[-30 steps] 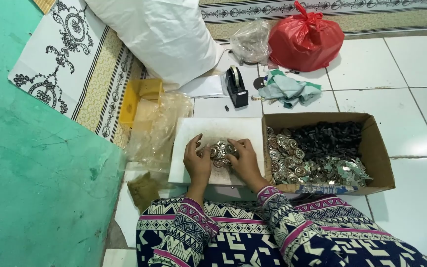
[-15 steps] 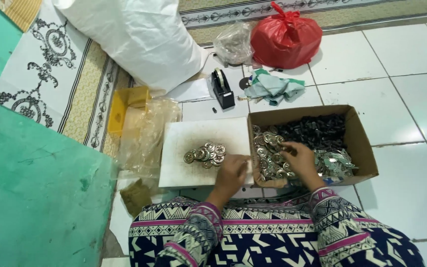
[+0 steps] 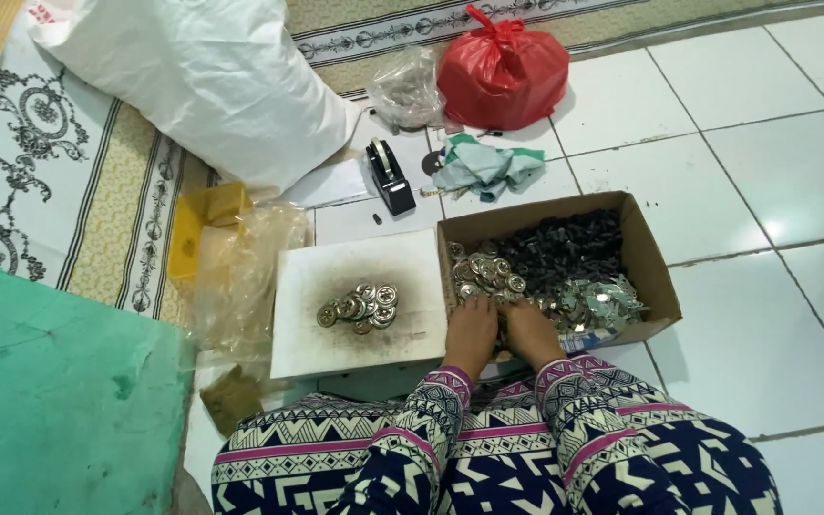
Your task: The person sits on the floor and picks small metal washers from a cardboard box, placing them onto a white board. They then gather the washers and put them into a clear plastic bag, seal the bag, and place it into a yellow container.
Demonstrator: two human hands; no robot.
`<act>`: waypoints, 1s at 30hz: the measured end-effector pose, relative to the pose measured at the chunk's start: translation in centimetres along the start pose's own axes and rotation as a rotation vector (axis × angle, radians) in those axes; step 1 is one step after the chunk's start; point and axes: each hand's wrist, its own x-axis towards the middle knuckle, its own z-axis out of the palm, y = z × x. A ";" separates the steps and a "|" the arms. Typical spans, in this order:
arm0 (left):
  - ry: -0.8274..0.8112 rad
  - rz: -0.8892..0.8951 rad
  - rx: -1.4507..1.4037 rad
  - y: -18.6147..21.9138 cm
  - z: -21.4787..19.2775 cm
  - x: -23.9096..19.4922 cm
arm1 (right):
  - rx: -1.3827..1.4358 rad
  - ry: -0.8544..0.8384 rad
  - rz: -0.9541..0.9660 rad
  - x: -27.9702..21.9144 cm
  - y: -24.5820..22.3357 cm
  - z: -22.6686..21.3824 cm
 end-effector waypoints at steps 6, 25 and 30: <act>0.085 -0.013 -0.104 1.0 6.0 2.0 | 0.058 0.011 -0.053 0.6 0.7 0.9; 0.174 -0.044 -0.209 1.0 2.8 0.8 | 0.171 0.019 -0.082 -1.5 -1.3 -2.5; 0.098 -0.063 -0.213 1.0 3.0 0.8 | 0.121 0.011 -0.096 -1.1 -1.0 -2.2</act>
